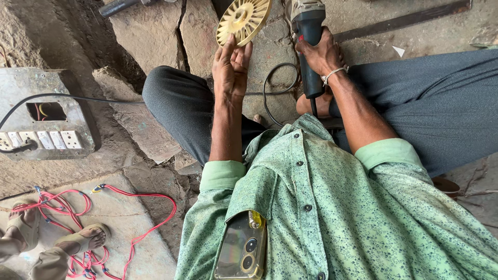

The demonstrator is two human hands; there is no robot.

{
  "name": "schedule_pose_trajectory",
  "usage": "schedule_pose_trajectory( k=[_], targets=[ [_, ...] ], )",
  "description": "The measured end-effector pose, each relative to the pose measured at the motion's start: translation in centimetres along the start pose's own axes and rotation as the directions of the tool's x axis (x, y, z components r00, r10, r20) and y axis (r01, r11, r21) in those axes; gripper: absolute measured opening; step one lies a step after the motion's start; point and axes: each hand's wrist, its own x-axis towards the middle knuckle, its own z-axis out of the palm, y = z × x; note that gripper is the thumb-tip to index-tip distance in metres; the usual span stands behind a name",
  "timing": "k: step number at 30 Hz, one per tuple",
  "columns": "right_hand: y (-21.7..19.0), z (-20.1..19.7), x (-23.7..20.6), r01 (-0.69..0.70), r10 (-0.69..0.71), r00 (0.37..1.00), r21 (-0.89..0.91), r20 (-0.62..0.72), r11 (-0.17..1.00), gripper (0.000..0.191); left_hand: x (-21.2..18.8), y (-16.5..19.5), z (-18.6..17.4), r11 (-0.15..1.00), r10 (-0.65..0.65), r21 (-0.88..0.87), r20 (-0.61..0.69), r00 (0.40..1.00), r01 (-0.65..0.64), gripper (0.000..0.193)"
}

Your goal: The person sits on the floor and uses an angle grinder to grind the edges of several metal parts. They hold each part with one hand and operate the grinder with the other, moving the tool along the edges to smooth or shape them.

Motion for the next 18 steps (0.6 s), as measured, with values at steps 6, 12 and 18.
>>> schedule_pose_trajectory(
  k=[6, 12, 18],
  targets=[
    [-0.4, -0.9, 0.8, 0.020, -0.020, 0.999, -0.012, -0.044, 1.000, 0.060, 0.4, 0.2, 0.6, 0.990, 0.077, 0.126, -0.047, 0.996, -0.071, 0.050],
    [-0.5, -1.5, 0.8, 0.121, -0.110, 0.990, 0.138, -0.086, 0.983, 0.056, 0.1, -0.9, 0.1, 0.947, 0.083, 0.315, -0.059, 0.995, -0.061, 0.059],
    [-2.0, -1.6, 1.7, 0.113, -0.112, 0.994, 0.127, -0.013, 0.985, 0.051, 1.6, -1.2, 0.8, 0.843, 0.135, 0.531, -0.044, 0.990, -0.091, 0.057]
  ],
)
